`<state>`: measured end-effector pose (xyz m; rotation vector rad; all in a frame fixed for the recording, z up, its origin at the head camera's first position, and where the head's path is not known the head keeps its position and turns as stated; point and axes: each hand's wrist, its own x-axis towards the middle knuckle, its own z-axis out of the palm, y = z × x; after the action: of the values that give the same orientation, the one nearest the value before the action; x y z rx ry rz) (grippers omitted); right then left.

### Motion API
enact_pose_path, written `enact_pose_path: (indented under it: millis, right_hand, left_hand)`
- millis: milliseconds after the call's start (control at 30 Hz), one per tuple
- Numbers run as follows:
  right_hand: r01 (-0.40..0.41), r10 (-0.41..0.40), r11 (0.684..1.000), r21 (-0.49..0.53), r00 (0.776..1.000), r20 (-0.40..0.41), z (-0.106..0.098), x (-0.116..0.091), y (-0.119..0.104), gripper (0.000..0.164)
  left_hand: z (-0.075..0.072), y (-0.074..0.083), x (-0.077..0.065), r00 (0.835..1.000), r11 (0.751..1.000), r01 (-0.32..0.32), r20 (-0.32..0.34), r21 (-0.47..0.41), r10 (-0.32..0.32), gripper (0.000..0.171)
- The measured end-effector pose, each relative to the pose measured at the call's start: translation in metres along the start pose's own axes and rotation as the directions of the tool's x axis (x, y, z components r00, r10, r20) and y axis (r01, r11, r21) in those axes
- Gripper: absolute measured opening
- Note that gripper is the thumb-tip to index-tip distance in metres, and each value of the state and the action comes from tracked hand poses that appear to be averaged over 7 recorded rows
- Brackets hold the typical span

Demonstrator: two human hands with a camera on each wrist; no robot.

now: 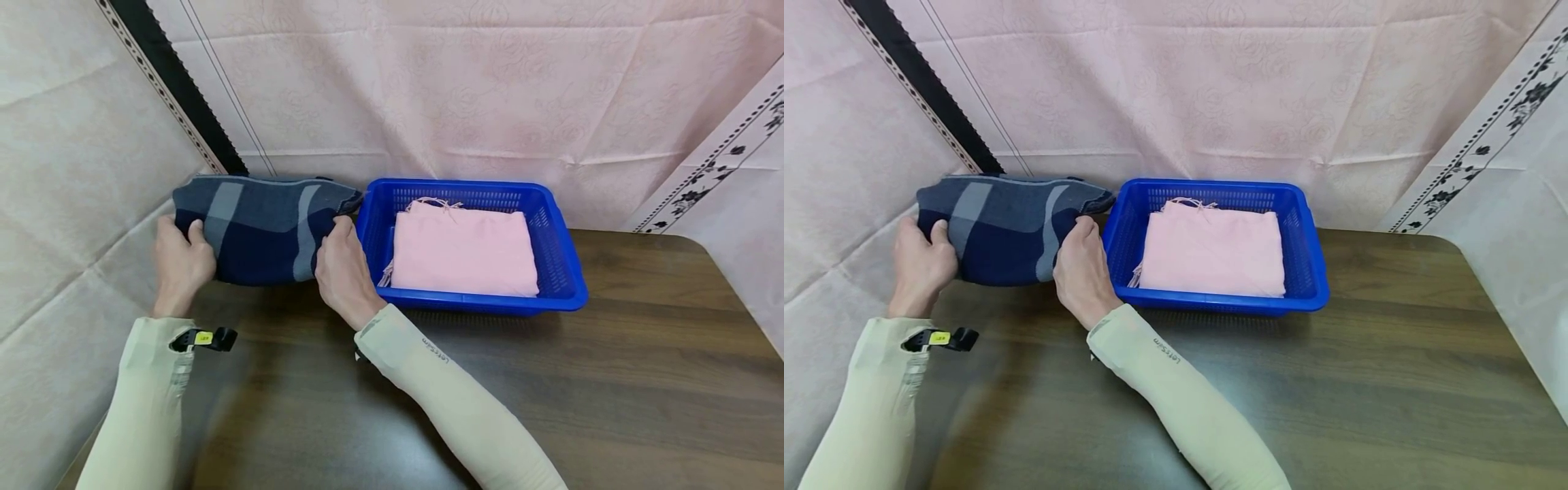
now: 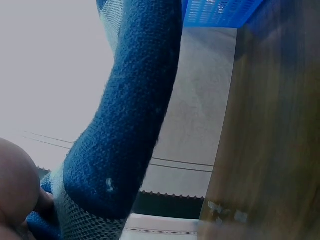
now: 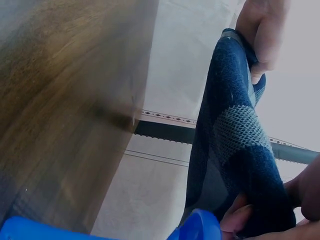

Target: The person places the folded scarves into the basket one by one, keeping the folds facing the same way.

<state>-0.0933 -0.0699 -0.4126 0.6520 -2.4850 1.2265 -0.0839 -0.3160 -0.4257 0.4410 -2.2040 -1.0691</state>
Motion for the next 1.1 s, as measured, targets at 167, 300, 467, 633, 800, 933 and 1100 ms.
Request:
enact_pose_path:
  millis: [167,300,467,633,800,933,1100]
  right_hand:
    - [0.017,-0.017,1.0,0.011,1.0,-0.005,-0.006,0.0,0.002,0.043]
    - [-0.005,0.004,0.997,0.073,1.0,0.013,-0.01,-0.001,0.003,0.043]
    - [0.004,-0.006,0.997,0.075,1.0,0.026,-0.014,-0.003,0.005,0.044]
    - [0.047,-0.048,0.999,0.021,0.999,0.01,-0.017,-0.003,0.007,0.044]
    - [0.063,-0.063,0.998,-0.017,0.998,-0.001,-0.019,-0.003,0.008,0.044]
    - [0.057,-0.057,0.998,-0.003,0.998,0.002,-0.021,-0.004,0.01,0.043]
    - [0.048,-0.048,0.999,0.022,0.999,-0.002,-0.025,-0.006,0.011,0.044]
  left_hand:
    - [0.002,0.004,-0.002,1.0,1.0,-0.017,-0.016,-0.014,0.017,0.055]
    - [0.004,0.008,-0.003,0.999,0.999,-0.028,-0.024,-0.019,0.028,0.054]
    - [0.007,0.01,-0.005,0.999,0.999,-0.042,-0.023,-0.03,0.041,0.052]
    - [0.009,0.012,-0.007,0.999,0.998,-0.045,-0.025,-0.04,0.044,0.052]
    - [0.011,0.014,-0.008,0.999,0.998,-0.049,-0.02,-0.044,0.048,0.053]
    - [0.012,0.016,-0.01,0.998,0.997,-0.055,-0.029,-0.047,0.054,0.051]
    - [0.014,0.018,-0.011,0.998,0.997,-0.056,-0.025,-0.053,0.055,0.052]
